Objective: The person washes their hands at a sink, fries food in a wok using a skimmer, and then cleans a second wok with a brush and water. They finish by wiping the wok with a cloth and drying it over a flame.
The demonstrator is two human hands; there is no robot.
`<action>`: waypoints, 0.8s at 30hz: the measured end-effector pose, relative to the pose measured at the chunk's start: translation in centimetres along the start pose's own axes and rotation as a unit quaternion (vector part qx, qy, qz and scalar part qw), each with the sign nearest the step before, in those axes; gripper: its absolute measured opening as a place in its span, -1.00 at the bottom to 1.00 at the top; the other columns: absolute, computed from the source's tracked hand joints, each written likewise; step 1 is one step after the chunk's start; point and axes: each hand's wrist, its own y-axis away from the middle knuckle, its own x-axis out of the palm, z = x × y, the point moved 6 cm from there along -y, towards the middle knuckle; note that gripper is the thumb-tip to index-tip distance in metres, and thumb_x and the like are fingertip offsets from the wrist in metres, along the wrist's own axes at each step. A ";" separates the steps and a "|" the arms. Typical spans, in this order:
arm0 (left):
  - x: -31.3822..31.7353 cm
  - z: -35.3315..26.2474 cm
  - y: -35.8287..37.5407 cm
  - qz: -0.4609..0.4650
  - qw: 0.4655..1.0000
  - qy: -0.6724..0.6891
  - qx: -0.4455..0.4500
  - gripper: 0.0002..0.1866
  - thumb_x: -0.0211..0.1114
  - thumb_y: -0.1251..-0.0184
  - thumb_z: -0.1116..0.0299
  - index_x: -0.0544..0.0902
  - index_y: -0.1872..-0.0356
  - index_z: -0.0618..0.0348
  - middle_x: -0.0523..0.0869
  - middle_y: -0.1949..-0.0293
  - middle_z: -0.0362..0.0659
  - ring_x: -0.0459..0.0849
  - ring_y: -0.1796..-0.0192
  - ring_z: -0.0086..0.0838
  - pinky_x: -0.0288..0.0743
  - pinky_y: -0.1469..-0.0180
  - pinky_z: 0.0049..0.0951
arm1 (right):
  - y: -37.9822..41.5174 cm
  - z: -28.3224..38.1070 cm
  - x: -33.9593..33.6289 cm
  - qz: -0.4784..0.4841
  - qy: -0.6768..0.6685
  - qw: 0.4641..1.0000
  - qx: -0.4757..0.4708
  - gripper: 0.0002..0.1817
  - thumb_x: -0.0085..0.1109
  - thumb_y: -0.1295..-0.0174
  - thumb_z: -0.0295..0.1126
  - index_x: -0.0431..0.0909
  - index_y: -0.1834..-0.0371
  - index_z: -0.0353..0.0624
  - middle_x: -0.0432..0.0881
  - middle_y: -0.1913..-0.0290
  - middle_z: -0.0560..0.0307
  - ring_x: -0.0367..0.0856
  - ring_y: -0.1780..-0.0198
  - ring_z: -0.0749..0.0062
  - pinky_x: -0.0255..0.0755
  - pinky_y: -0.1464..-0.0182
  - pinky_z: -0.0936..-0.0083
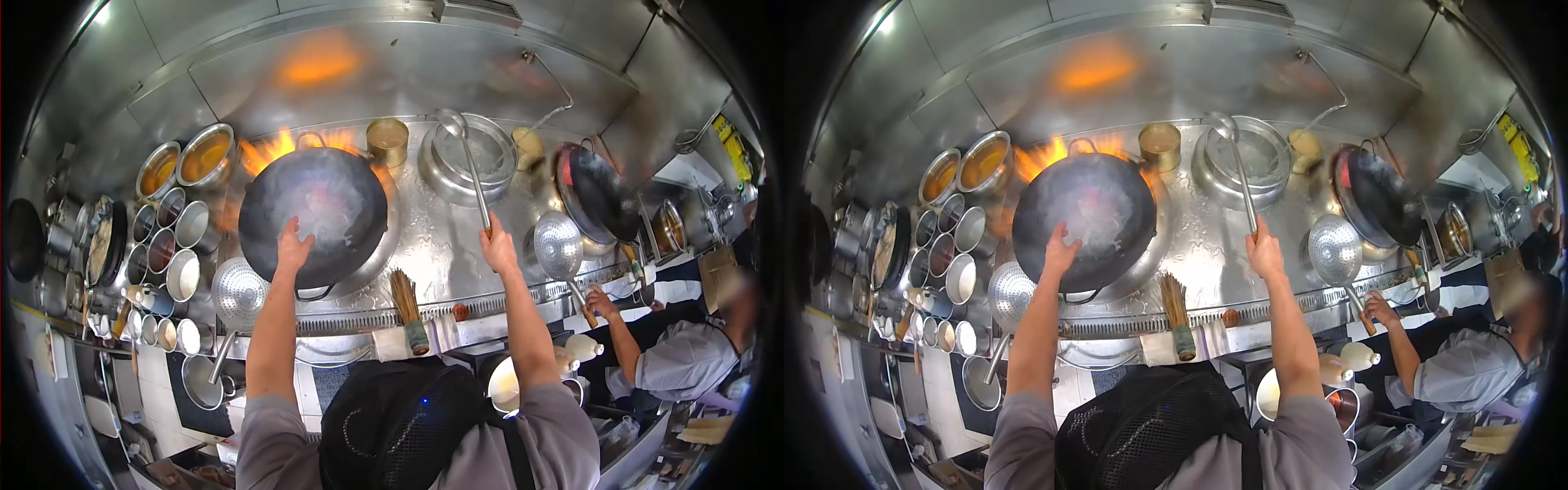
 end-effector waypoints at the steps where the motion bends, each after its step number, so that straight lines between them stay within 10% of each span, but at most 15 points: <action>1: 0.1 0.2 0.1 -0.001 1.000 0.000 0.001 -0.21 0.50 -0.15 0.24 0.39 -0.41 0.18 0.65 -0.22 0.11 0.61 -0.29 -0.03 0.46 -0.32 -0.17 | -0.6 -1.0 -0.1 -0.009 0.031 0.999 0.016 -0.38 0.18 -0.34 -0.31 0.31 -0.47 -0.15 0.73 0.19 -0.29 0.68 0.09 -0.32 0.52 -0.03 -0.06; 6: 0.2 -1.0 1.0 -0.001 1.000 0.020 0.020 -0.31 0.47 -0.20 0.28 0.45 -0.35 0.23 0.61 -0.25 0.12 0.56 -0.32 -0.01 0.42 -0.36 -0.15 | -3.5 -4.8 0.8 -0.065 0.104 0.992 0.022 -0.51 0.21 -0.32 -0.30 0.43 -0.27 -0.26 0.73 0.28 -0.27 0.74 0.25 -0.19 0.61 0.15 0.00; 9: 1.1 -0.4 0.8 -0.028 0.998 0.025 0.051 -0.36 0.49 -0.17 0.26 0.52 -0.28 0.24 0.66 -0.18 0.10 0.62 -0.26 -0.05 0.46 -0.32 -0.17 | -4.1 -4.7 0.7 0.069 -0.175 0.973 0.136 -0.71 0.20 -0.35 -0.30 0.48 0.02 -0.27 0.64 0.43 -0.03 0.66 0.50 0.27 0.56 0.49 0.29; 11: 1.3 -0.9 0.8 -0.026 0.997 0.024 0.064 -0.40 0.48 -0.18 0.27 0.55 -0.25 0.25 0.67 -0.17 0.10 0.63 -0.24 -0.06 0.47 -0.31 -0.18 | -2.9 -2.9 0.2 0.129 -0.567 0.780 0.230 -0.82 0.17 -0.39 -0.32 0.43 0.21 -0.18 0.50 0.49 0.23 0.44 0.60 0.65 0.35 0.65 0.60; 15: 2.0 -1.7 0.4 -0.029 0.996 0.034 0.079 -0.51 0.46 -0.21 0.29 0.63 -0.15 0.26 0.70 -0.11 0.10 0.66 -0.20 -0.10 0.49 -0.29 -0.19 | 0.8 0.3 -3.0 0.196 -0.689 0.647 0.262 -0.86 0.09 -0.46 -0.36 0.45 0.10 -0.19 0.47 0.46 0.26 0.38 0.62 0.70 0.32 0.65 0.66; 24: 6.3 -3.3 -1.6 0.075 0.996 0.055 0.016 -0.59 0.42 -0.25 0.33 0.66 -0.11 0.23 0.76 -0.02 0.07 0.76 -0.04 -0.19 0.61 -0.13 -0.28 | 11.6 9.0 -8.1 0.300 -0.658 0.643 0.253 -0.64 -0.02 -0.52 -0.30 0.41 -0.27 -0.23 0.48 0.40 0.19 0.31 0.68 0.73 0.23 0.77 0.71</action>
